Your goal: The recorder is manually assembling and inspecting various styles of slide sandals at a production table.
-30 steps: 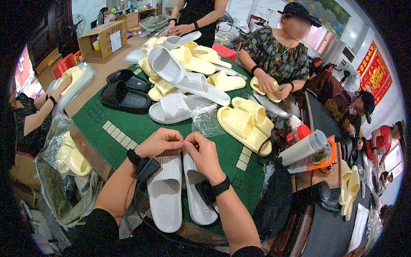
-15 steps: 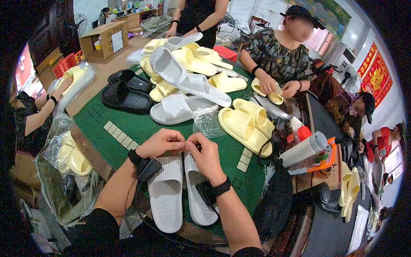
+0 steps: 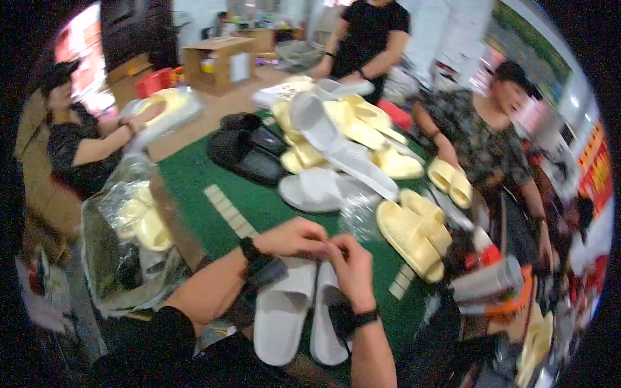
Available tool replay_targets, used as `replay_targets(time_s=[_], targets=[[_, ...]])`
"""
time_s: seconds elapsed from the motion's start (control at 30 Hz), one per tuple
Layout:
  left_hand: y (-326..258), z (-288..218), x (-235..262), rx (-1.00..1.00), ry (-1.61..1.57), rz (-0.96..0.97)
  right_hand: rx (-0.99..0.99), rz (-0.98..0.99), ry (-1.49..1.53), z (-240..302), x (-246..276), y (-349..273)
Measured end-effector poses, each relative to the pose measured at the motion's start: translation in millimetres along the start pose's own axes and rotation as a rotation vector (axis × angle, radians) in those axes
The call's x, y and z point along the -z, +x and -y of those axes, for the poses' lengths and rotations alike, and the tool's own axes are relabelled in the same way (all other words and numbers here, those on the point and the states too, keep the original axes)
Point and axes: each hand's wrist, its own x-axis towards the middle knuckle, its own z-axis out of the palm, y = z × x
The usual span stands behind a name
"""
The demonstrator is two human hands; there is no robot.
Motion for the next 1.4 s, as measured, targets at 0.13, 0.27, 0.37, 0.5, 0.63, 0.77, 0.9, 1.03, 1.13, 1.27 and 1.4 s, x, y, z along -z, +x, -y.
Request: replay_targets(time_s=[0.13, 0.27, 0.37, 0.5, 0.63, 0.77, 0.9, 1.03, 1.13, 1.27, 1.4], targets=[[7.2, 7.3, -11.6, -0.076, -0.002, 0.05, -0.095, -0.002, -0.011, -4.2, 9.3, -9.1], [12.1, 20.1, -17.7, -0.154, -0.054, 0.033, -0.04, -0.062, -0.055, -15.9, 10.6, -12.4], [5.1, 9.8, -16.8, -0.111, -0.063, 0.028, -0.133, -0.044, 0.19, -10.6, 4.9, -14.5], [4.6, 11.2, -11.9, -0.119, -0.08, 0.022, -0.097, -0.053, 0.196, -8.3, 1.0, -9.2], [8.5, 8.8, -11.2, -0.132, -0.044, 0.005, -0.069, -0.054, 0.21, -16.3, 2.1, -6.2], [10.1, 12.9, -12.6, -0.16, -0.071, -0.013, -0.063, -0.032, 0.171, -12.2, 3.4, -6.9], [9.1, 12.8, -13.2, -0.137, -0.087, 0.002, -0.04, -0.058, 0.118, -16.4, 3.0, -7.5], [5.3, 4.5, -15.1, -0.203, -0.001, -0.022, -0.086, -0.091, 0.197, -19.5, 4.2, -8.9], [5.4, 5.9, -14.5, -0.189, -0.056, -0.005, -0.045, -0.032, 0.194, -16.8, 4.4, -9.1], [6.2, 7.0, -13.8, -0.197, -0.047, -0.02, -0.069, -0.042, 0.2, -16.5, 3.0, -8.7], [6.6, 5.8, -14.0, -0.174, -0.049, -0.029, -0.036, -0.036, 0.175, -14.0, 3.5, -8.6]])
